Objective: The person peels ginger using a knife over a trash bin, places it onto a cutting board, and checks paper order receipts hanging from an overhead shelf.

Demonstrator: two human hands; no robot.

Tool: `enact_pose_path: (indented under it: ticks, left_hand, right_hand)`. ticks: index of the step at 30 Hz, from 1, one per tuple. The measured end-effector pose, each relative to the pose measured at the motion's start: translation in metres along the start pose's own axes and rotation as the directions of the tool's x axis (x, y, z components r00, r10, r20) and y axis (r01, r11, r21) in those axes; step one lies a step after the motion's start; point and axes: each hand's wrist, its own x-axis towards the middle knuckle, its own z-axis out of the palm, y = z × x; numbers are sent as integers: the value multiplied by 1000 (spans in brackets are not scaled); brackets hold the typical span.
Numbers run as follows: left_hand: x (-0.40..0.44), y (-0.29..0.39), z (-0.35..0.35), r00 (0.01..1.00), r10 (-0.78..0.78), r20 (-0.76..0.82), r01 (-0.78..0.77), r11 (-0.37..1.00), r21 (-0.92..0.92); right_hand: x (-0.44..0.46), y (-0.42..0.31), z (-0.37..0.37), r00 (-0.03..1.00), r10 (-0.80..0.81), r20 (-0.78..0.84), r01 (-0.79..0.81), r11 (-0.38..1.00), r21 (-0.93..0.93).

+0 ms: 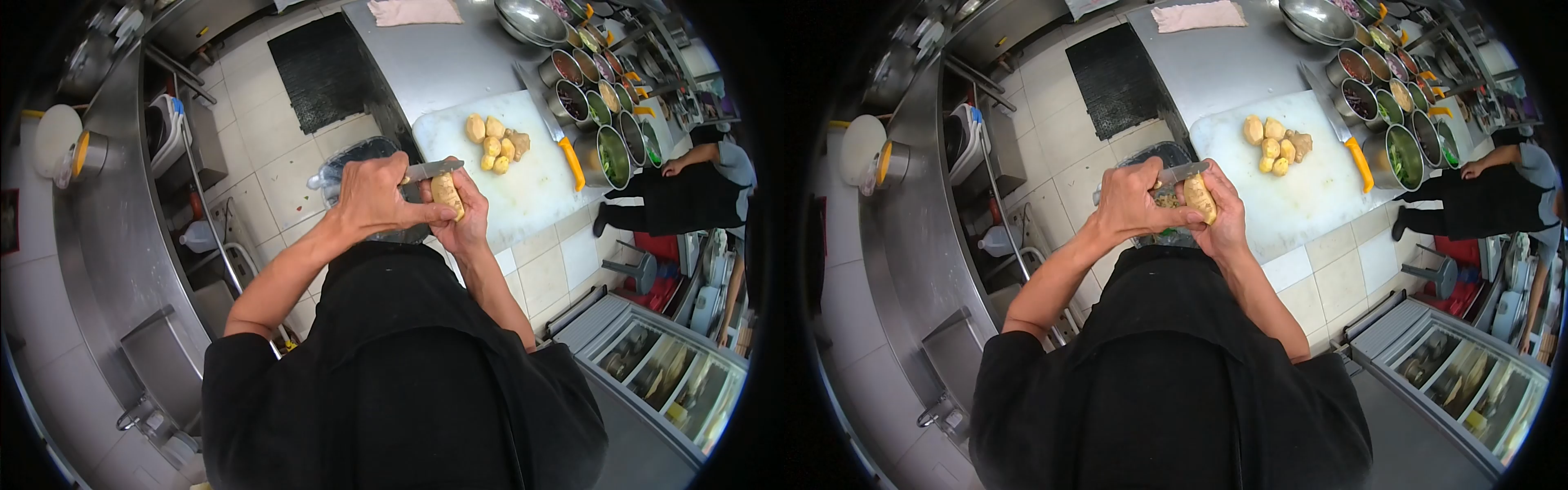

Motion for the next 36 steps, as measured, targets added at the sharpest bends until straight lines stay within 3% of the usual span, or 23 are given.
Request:
enact_pose_path:
  ticks: [4, 6, 15, 22, 36]
  left_hand:
    - [10, -5, -2, 996, 86, -19, -85, 996, 33]
    - [12, -6, -4, 995, 91, 36, -93, 995, 47]
    - [10, -13, 7, 986, 164, 16, -165, 985, 45]
    - [-1, -15, 26, 996, 77, -43, -78, 997, -25]
    - [-15, -16, 47, 996, -79, -29, 75, 991, -112]
  right_hand:
    - [-4, -4, -8, 986, 129, 106, -129, 992, 2]
    - [-4, -1, -12, 988, 108, 109, -113, 993, 44]
    - [-7, 0, -10, 994, 82, 67, -86, 995, 59]
    - [-8, 1, 4, 997, 35, -69, -33, 999, 35]
    - [-3, 11, -7, 994, 8, -105, -4, 999, 33]
